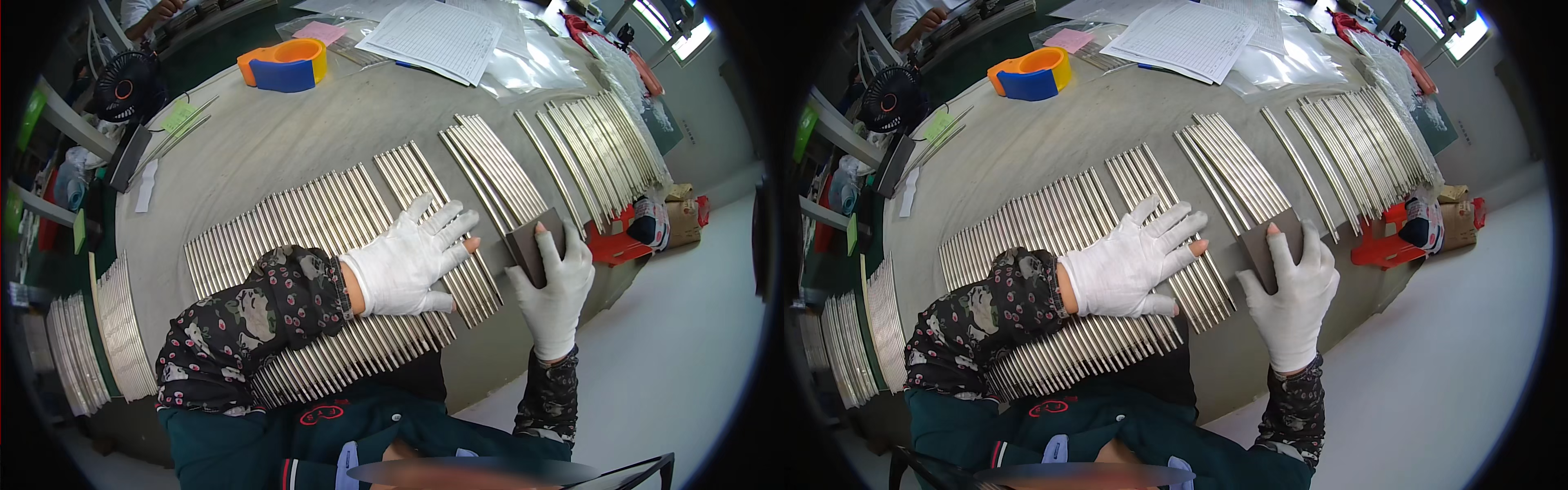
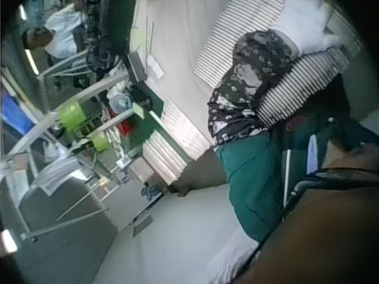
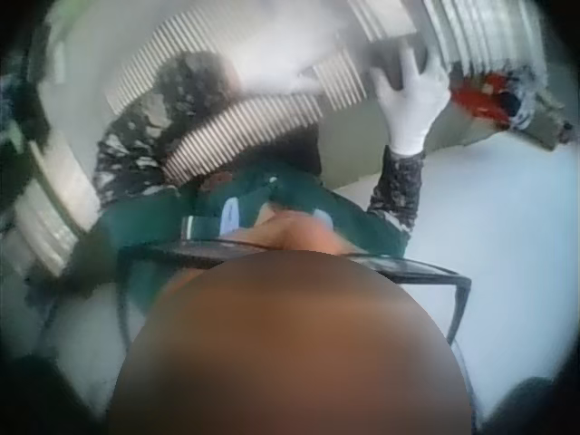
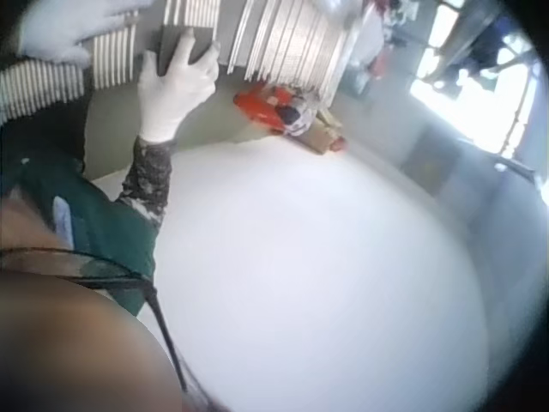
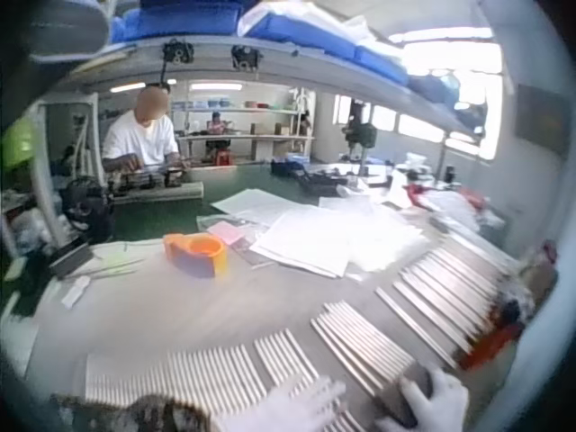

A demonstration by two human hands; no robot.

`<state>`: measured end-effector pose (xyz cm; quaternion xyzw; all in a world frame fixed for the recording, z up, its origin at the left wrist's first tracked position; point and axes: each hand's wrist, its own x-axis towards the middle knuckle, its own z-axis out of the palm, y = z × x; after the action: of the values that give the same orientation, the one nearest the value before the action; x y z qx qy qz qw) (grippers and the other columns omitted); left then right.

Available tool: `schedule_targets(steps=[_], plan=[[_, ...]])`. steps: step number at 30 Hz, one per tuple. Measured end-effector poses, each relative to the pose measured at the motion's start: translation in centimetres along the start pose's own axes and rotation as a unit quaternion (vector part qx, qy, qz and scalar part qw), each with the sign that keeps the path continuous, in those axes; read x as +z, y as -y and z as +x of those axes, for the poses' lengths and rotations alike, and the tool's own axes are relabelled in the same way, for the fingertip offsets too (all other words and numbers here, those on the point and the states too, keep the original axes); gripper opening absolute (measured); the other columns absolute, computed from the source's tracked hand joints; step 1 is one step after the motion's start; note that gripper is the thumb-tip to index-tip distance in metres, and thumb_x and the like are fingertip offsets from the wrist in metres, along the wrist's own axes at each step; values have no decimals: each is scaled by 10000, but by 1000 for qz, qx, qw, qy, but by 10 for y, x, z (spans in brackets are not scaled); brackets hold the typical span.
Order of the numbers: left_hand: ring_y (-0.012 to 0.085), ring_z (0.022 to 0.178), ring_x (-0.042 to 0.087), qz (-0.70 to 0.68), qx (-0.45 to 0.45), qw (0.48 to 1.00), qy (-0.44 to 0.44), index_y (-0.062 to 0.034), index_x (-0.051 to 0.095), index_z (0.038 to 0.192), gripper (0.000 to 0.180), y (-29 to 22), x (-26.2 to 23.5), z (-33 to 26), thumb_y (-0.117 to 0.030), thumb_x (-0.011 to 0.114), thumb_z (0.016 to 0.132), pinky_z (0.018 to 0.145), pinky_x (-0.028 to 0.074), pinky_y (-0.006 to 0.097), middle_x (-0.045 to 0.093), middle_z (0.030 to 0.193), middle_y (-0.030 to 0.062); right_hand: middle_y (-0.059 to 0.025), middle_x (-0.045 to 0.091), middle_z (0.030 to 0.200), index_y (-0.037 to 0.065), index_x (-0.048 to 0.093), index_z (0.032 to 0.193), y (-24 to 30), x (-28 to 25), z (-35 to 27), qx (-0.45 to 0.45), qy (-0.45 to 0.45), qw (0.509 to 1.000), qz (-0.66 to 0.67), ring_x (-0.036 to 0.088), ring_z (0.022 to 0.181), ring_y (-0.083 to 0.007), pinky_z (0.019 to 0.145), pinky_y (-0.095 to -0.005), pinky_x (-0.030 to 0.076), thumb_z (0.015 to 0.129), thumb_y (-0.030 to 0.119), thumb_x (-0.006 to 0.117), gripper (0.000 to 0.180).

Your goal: The recorder uses a sanding block to smooth the surfaces and ends of many thin wooden sticks laid out on a table.

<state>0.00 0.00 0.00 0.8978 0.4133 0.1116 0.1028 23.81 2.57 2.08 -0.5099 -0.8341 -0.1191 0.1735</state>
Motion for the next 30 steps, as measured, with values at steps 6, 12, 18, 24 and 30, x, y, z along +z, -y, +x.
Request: schedule_targets(steps=[6, 12, 18, 24, 30], plan=[[403, 1401, 259, -6, 0, 1000, -10, 4, 364, 1411, 837, -7, 1, 0, -513, 625, 806, 1135, 141, 594, 292, 1485, 264, -198, 485, 1313, 103, 568, 1246, -2, -5, 0, -17, 33, 998, 51, 483, 1127, -364, 947, -447, 384, 619, 237, 792, 679], [390, 1401, 264, -5, 5, 1000, -22, 12, 379, 1400, 828, -6, 3, -1, -515, 622, 809, 1136, 145, 587, 299, 1479, 264, -199, 476, 1313, 109, 573, 1240, 1, -6, 2, -10, 5, 999, 38, 487, 1127, -358, 917, -443, 398, 622, 247, 805, 674], [382, 1396, 277, 0, -18, 999, -34, 41, 421, 1352, 806, -10, -3, -7, -490, 658, 794, 1132, 168, 580, 325, 1462, 252, -204, 463, 1321, 129, 561, 1245, -4, -2, 4, 20, -44, 999, -20, 494, 1115, -360, 879, -442, 412, 629, 212, 816, 672], [354, 1393, 294, -8, -25, 1000, 8, 57, 443, 1332, 791, -7, -6, -2, -477, 666, 793, 1120, 188, 593, 368, 1438, 237, -210, 448, 1345, 137, 542, 1263, -5, -1, -6, -8, -25, 999, 34, 484, 1129, -361, 905, -446, 396, 618, 179, 817, 702], [353, 1394, 293, 11, -26, 1000, -3, 59, 421, 1359, 815, -7, -3, 2, -504, 637, 810, 1122, 185, 593, 357, 1449, 241, -203, 458, 1326, 140, 533, 1268, 5, -6, -9, -22, -13, 998, 61, 480, 1132, -359, 909, -447, 392, 619, 177, 813, 708]])
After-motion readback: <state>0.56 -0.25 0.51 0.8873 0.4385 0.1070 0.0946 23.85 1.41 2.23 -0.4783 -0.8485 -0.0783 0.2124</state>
